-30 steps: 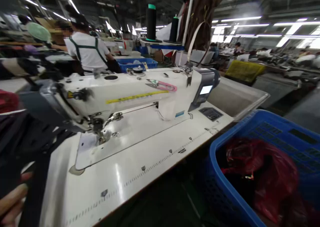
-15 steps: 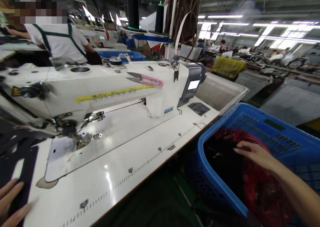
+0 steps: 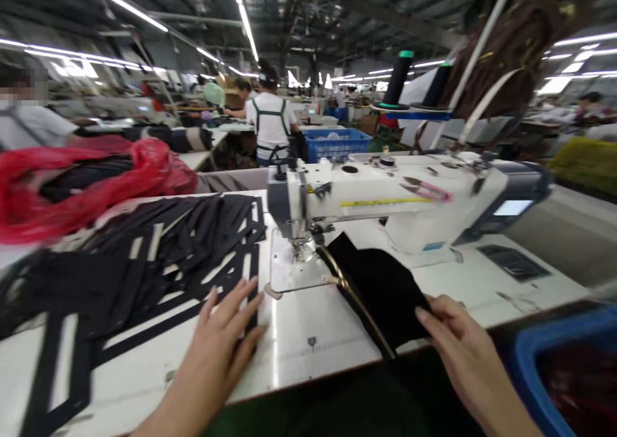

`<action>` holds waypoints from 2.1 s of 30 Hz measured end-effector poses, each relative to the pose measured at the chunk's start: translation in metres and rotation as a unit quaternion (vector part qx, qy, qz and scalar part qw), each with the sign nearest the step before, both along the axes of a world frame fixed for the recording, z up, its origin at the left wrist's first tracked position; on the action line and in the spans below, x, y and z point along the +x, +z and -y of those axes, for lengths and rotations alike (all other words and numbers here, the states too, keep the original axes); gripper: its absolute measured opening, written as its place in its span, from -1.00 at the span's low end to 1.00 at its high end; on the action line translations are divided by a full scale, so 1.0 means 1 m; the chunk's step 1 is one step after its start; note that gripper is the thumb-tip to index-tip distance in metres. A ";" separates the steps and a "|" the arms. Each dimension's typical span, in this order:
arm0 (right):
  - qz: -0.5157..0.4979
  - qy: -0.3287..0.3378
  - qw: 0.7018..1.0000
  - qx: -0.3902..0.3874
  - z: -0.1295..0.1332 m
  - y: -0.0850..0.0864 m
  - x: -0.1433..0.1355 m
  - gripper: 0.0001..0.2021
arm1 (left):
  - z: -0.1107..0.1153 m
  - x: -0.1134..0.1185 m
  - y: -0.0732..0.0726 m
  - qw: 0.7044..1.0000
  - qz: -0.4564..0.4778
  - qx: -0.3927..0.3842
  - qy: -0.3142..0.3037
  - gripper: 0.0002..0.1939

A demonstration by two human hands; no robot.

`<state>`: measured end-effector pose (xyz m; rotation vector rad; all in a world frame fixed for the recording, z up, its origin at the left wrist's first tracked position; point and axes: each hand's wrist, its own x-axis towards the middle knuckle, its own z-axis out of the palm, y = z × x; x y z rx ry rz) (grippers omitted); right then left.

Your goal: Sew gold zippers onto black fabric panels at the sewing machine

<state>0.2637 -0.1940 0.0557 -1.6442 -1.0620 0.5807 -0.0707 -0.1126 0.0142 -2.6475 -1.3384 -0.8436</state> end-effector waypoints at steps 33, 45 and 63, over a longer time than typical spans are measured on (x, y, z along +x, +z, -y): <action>0.488 0.244 0.826 0.141 -0.050 -0.020 -0.045 -0.77 | -0.026 0.074 0.022 0.980 -0.009 -0.124 -0.155 -0.93; 0.424 0.316 0.844 0.090 -0.043 0.101 0.004 -0.76 | 0.008 0.056 0.107 0.920 0.183 -0.294 -0.182 -0.93; 0.165 0.344 0.896 -0.226 -0.146 0.034 0.038 -0.46 | -0.038 0.055 0.037 0.927 -0.137 -0.216 -0.274 -0.29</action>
